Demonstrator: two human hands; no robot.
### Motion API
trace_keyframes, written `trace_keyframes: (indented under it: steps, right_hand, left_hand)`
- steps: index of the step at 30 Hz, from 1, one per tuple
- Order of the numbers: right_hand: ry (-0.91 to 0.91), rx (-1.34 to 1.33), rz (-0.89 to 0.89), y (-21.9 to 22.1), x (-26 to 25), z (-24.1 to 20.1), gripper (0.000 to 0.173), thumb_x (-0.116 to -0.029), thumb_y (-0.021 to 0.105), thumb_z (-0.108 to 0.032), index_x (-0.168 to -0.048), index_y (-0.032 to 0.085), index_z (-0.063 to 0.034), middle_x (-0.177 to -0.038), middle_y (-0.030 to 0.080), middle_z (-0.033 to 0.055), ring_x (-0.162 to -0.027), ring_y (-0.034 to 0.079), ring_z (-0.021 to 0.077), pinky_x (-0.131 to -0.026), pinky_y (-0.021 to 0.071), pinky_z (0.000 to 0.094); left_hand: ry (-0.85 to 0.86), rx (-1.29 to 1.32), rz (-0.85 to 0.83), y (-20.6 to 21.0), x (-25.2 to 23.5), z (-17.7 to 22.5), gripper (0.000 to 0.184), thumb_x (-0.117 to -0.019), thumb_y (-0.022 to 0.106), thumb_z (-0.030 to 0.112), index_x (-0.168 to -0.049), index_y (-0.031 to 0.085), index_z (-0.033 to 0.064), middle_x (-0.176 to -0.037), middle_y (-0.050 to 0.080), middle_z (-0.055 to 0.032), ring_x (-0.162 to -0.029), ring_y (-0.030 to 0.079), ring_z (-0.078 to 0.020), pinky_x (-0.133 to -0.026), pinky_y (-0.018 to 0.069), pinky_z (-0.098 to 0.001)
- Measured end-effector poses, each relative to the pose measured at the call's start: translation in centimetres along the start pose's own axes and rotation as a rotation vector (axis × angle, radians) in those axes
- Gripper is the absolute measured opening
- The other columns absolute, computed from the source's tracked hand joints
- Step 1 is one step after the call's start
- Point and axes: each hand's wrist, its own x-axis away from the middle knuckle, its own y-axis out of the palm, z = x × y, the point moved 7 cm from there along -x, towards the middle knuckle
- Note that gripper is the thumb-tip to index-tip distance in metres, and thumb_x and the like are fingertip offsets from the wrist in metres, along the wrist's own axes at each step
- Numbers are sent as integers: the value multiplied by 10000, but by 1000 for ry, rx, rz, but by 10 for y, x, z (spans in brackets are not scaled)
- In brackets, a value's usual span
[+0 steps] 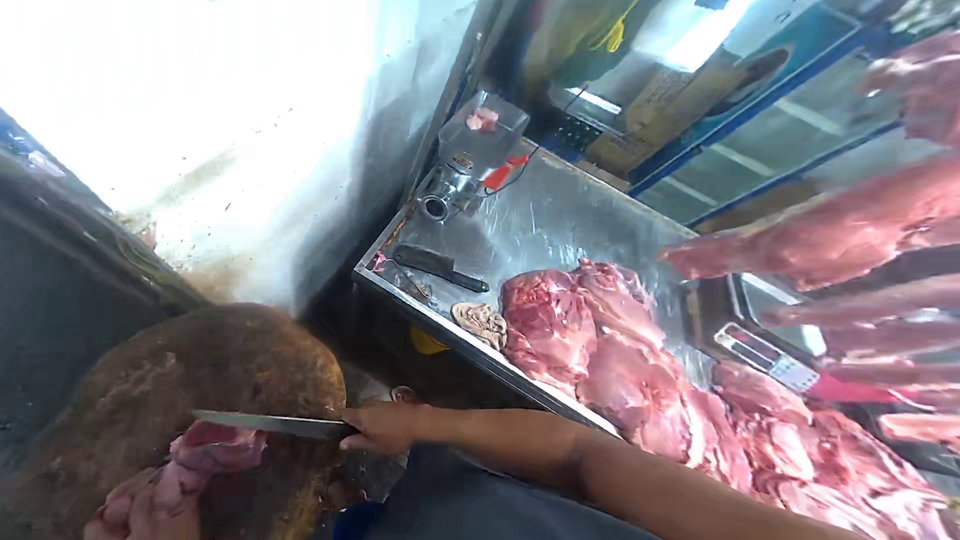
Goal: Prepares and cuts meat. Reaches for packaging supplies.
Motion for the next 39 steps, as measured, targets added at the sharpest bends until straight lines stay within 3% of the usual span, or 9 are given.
trace_keyframes:
  steps: [4,10,16,20,23,26,30,34,39]
  right_hand:
    - [110,-72,22,13,11,37,445,-1075,546,-382,-1303,565,0,-1069,685,238,-1020,686,400,-919,529,624]
    - [219,-120,102,36,10,74,506,-1081,517,-402,-1409,538,-17,-1245,661,233,-1160,661,357,-1031,515,559]
    - [356,-28,189,60,10,108,510,-1082,462,-449,-1419,507,-68,-1036,703,202,-954,711,366,-879,566,584]
    - [419,27,113,73,10,125,501,-1087,447,-461,-1378,508,-58,-1040,692,224,-982,701,410,-878,553,613]
    - [410,59,80,75,5,130,496,-1091,433,-464,-1337,506,-39,-1021,691,228,-975,703,417,-863,557,608]
    - [411,71,65,68,5,136,488,-1089,431,-469,-1339,506,-56,-1056,690,222,-1011,702,406,-883,557,604]
    - [379,72,57,63,3,142,476,-1091,441,-456,-1316,510,-42,-1074,685,226,-1040,694,407,-896,554,599]
    - [338,50,51,58,5,146,474,-1086,463,-448,-1313,516,-35,-1068,682,232,-1027,692,408,-898,551,604]
    - [321,43,7,56,9,151,493,-1088,461,-449,-1344,497,-28,-1082,677,241,-1032,685,421,-912,540,609]
  left_hand:
    - [-113,245,-104,-18,-69,4,643,-849,779,339,-1342,611,-38,-1481,449,-345,-1378,450,-488,-1123,390,-620]
    - [113,-9,-330,-8,-103,53,583,-946,665,529,-1362,651,122,-1583,408,-234,-1479,305,-508,-1123,292,-744]
    - [28,-13,-294,-70,-78,72,524,-971,672,408,-1441,558,206,-1454,535,-210,-1293,537,-464,-1007,453,-714]
    - [144,45,-523,-36,-41,97,327,-964,648,135,-1281,664,55,-1210,687,-207,-1112,672,-386,-947,546,-620]
    - [426,-109,-662,20,-15,112,616,-852,768,102,-1434,585,193,-1539,502,-110,-1453,423,-354,-1159,362,-628]
    - [535,-356,-758,46,2,121,728,-901,724,119,-1546,456,323,-1679,295,-89,-1543,204,-444,-1145,180,-780]
    - [655,-494,-679,49,-24,116,449,-819,809,191,-1252,698,230,-1347,627,-76,-1307,531,-372,-1047,388,-705]
    - [393,-218,-621,0,-45,92,477,-824,830,311,-1248,687,145,-1278,659,-126,-1183,631,-345,-974,526,-611]
    - [-178,266,-166,-112,-16,55,717,-796,858,163,-1425,534,48,-1297,646,-199,-1194,640,-328,-1017,528,-569]
